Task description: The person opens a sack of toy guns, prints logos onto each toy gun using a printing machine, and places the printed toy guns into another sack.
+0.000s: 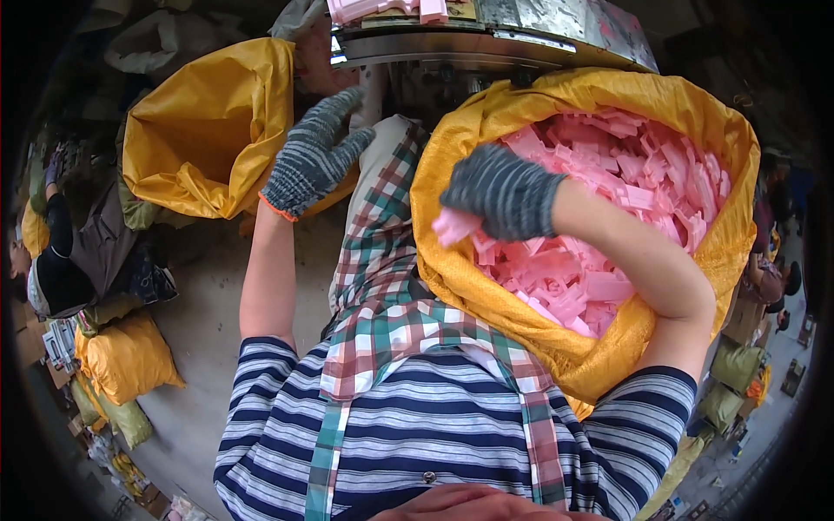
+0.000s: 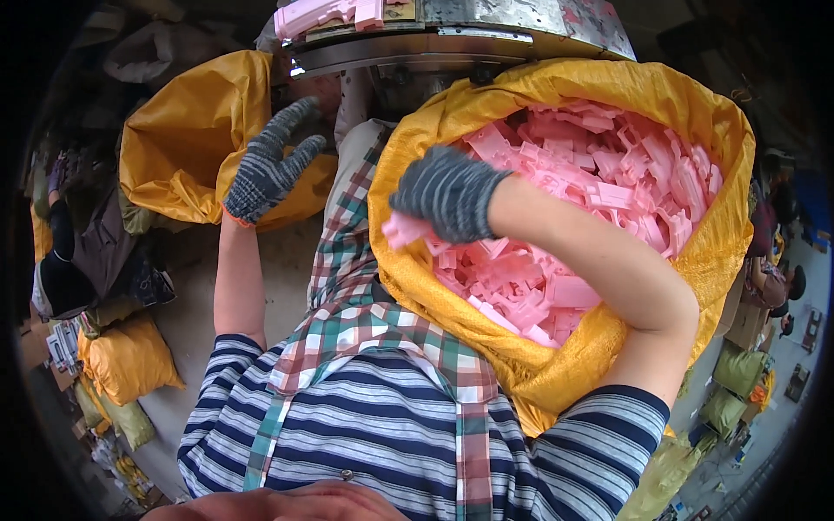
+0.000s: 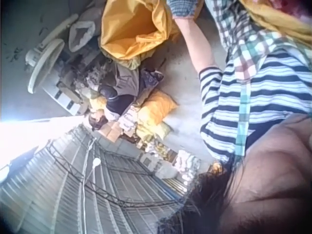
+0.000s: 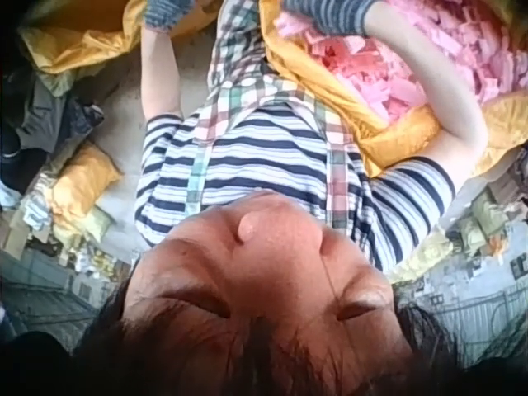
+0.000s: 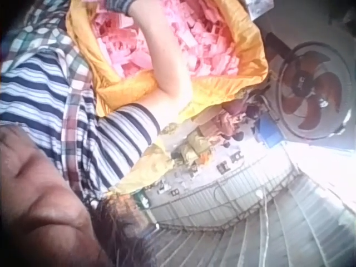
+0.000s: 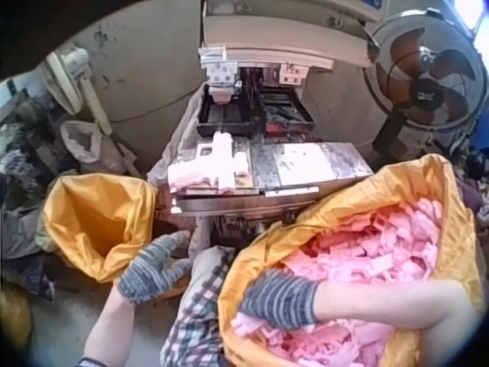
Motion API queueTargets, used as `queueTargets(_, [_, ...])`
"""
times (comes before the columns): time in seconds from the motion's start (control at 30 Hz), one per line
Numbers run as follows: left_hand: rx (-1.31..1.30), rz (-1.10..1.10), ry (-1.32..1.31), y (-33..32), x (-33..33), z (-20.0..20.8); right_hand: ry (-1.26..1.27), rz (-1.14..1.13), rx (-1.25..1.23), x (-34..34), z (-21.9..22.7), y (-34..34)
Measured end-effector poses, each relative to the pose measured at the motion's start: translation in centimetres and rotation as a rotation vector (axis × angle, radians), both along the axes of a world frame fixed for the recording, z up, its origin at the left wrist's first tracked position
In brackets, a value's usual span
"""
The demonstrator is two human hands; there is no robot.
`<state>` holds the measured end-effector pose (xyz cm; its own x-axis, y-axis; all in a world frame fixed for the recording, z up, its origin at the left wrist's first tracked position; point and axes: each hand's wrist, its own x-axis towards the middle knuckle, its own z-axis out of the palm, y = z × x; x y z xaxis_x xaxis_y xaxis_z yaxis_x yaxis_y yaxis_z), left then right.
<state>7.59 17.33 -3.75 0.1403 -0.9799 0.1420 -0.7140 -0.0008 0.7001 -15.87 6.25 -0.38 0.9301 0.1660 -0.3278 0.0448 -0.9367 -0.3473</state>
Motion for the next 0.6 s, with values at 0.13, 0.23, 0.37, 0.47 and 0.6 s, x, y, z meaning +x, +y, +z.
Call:
queueTargets(0.13, [0.060, -0.143, 0.612, 1.1, -3.0, 1.2, -0.280, -0.258, 0.010, -1.4, 4.1, -2.8])
queueTargets(0.23, [-0.121, -0.289, 0.665, 1.0, -6.9, 1.8, -0.406, -0.581, 0.013, -1.0, 5.5, -2.0])
queueTargets(0.37, [0.090, -0.120, 0.739, 0.5, -9.5, 1.3, -0.649, -0.681, -0.012, -0.3, 5.8, -0.6])
queueTargets(0.47, [-0.111, -0.202, 0.954, -0.5, -6.7, 0.2, -0.477, -0.588, 0.191, -1.0, 8.1, -1.5])
queueTargets(0.6, [0.090, -0.070, 1.121, 0.2, -5.4, 1.6, -0.412, -0.288, 0.116, -1.6, 8.5, -1.5])
